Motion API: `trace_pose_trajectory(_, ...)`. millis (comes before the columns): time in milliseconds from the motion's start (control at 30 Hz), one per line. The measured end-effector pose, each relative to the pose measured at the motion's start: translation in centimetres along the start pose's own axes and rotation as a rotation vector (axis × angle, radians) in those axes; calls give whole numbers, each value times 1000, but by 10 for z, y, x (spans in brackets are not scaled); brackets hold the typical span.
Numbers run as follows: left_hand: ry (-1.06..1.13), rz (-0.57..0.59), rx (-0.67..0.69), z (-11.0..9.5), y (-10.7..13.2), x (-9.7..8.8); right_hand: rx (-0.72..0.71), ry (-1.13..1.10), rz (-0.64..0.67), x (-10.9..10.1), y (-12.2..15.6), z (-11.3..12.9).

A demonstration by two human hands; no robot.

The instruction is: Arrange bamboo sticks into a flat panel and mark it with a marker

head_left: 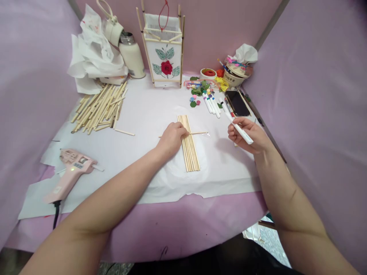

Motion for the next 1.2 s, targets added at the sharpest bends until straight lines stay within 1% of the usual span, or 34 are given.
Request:
trace_pose_trajectory(100,-40,-19,10,-2,3,-1,-59,-32,-27,4,15,-4)
trace_pose_trajectory(200,-78,-23,-8,-6,6,-4,-133,58,-77,8,15,-6)
trace_pose_trajectory(300,-104,-20,-20,-9,7,-5,-223,317,-104,17,11,-8)
trace_pose_trajectory(367,-107,-14,-18,-9,7,-5,-280,565,-49,28,8,-11)
trace_pose_trajectory(467,-114,-9,-14,-8,7,-5,-338,952,67,44,5,-17)
trace_pose_trajectory(533,-123,-7,-15,-7,7,-4,-338,1090,110,51,2,-21)
trace_pose_trajectory(633,-125,-4,-16,-7,7,-4,-300,1098,109,55,3,-19)
trace_pose_trajectory(733,-111,1,-20,-6,7,-3,-240,1035,52,51,20,-6)
trace_pose_trajectory(800,-101,5,-19,-6,7,-3,-196,998,-4,45,45,7)
trace_pose_trajectory(867,-106,4,-14,-6,7,-3,-143,953,-28,39,82,20)
trace_pose_trajectory(900,-114,1,-10,-6,7,-3,-101,918,-8,37,104,26)
trace_pose_trajectory(1000,-129,-15,5,-6,6,-3,91,857,90,33,174,34)
trace_pose_trajectory(1067,-131,-27,13,-5,6,-2,209,851,132,30,220,34)
trace_pose_trajectory(1133,-141,-33,21,-5,5,-1,348,852,161,25,262,26)
trace_pose_trajectory(1200,-152,-38,28,-5,4,0,474,823,116,14,297,11)
Point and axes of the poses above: each hand's wrist, its own y-axis away from the middle knuckle, its own x-axis out of the palm, z = x × y, the point moved 3 cm from there along -y, towards the middle knuckle, and after that the axes turned 11 degrees about -x, right-handed, at the moved point
